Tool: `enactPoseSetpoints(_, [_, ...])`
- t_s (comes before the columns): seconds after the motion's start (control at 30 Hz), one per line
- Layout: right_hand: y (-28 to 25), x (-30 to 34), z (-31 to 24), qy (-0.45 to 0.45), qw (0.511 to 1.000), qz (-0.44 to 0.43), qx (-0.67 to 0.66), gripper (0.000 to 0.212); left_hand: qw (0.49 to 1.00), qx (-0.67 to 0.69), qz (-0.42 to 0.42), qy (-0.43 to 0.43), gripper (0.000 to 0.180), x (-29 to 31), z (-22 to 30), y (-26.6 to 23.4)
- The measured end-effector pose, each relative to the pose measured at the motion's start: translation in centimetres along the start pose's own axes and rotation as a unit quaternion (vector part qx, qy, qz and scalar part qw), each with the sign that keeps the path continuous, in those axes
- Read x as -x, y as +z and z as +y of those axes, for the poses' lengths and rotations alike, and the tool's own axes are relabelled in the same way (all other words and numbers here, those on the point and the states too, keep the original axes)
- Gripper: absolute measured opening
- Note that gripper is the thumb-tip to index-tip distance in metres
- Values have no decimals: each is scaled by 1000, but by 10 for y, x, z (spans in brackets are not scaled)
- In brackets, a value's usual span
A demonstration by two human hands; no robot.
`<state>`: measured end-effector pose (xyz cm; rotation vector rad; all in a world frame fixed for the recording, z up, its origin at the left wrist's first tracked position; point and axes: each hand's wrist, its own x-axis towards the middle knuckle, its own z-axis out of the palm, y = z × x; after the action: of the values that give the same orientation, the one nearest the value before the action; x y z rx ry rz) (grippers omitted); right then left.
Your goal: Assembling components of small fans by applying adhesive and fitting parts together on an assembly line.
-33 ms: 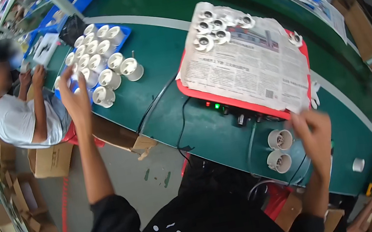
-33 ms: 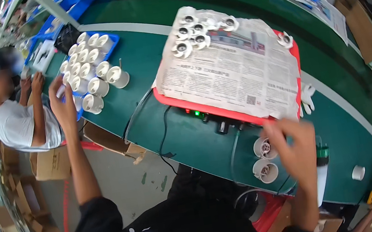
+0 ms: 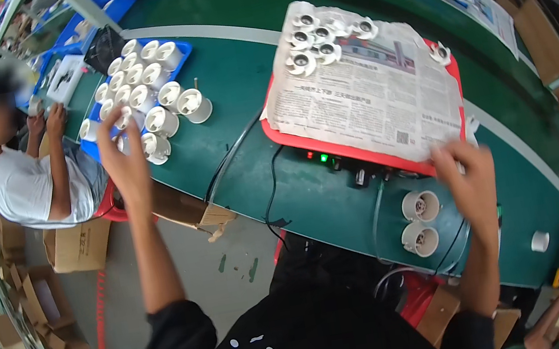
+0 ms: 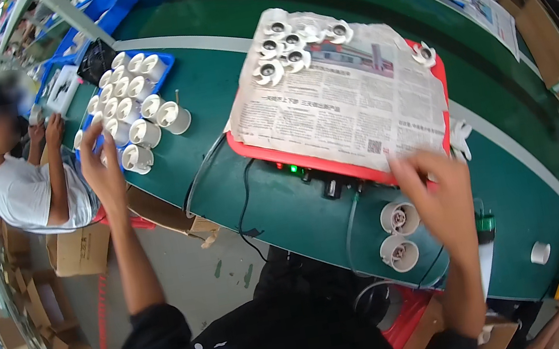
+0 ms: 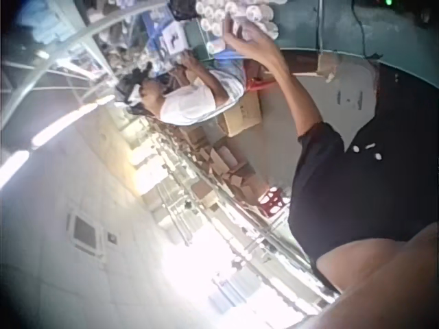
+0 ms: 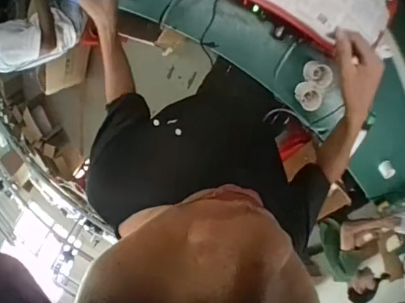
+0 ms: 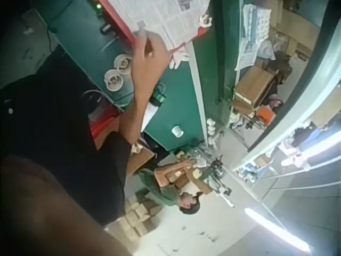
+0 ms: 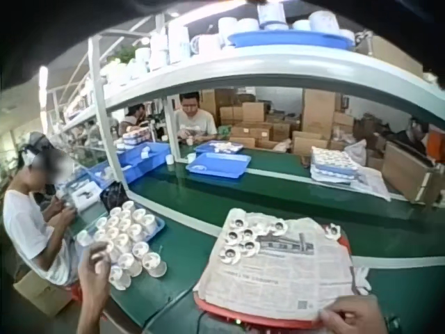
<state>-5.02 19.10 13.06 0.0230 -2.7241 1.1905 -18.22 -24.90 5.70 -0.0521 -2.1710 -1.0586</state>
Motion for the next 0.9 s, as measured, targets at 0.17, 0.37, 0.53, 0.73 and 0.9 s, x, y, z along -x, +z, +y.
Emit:
enactPoseSetpoints(0.17, [49, -109, 25, -238, 965, -4, 114, 17, 956, 242, -152, -65, 11, 124, 145, 63])
enactPoseSetpoints(0.37, [97, -172, 34, -459, 782, 20, 421, 16, 845, 316, -431, -29, 54, 224, 217, 88])
enactPoseSetpoints(0.53, [97, -169, 31, -527, 736, 127, 406, 4, 863, 225, -444, 88, 69, 249, 219, 100])
enactPoseSetpoints(0.73, [32, -96, 28, -578, 725, 126, 352, 9, 864, 196, -439, 153, 68, 249, 226, 123])
enactPoseSetpoints(0.9, [-4, -22, 41, -577, 732, 97, 350, 13, 867, 170, -430, 186, 62, 264, 226, 130])
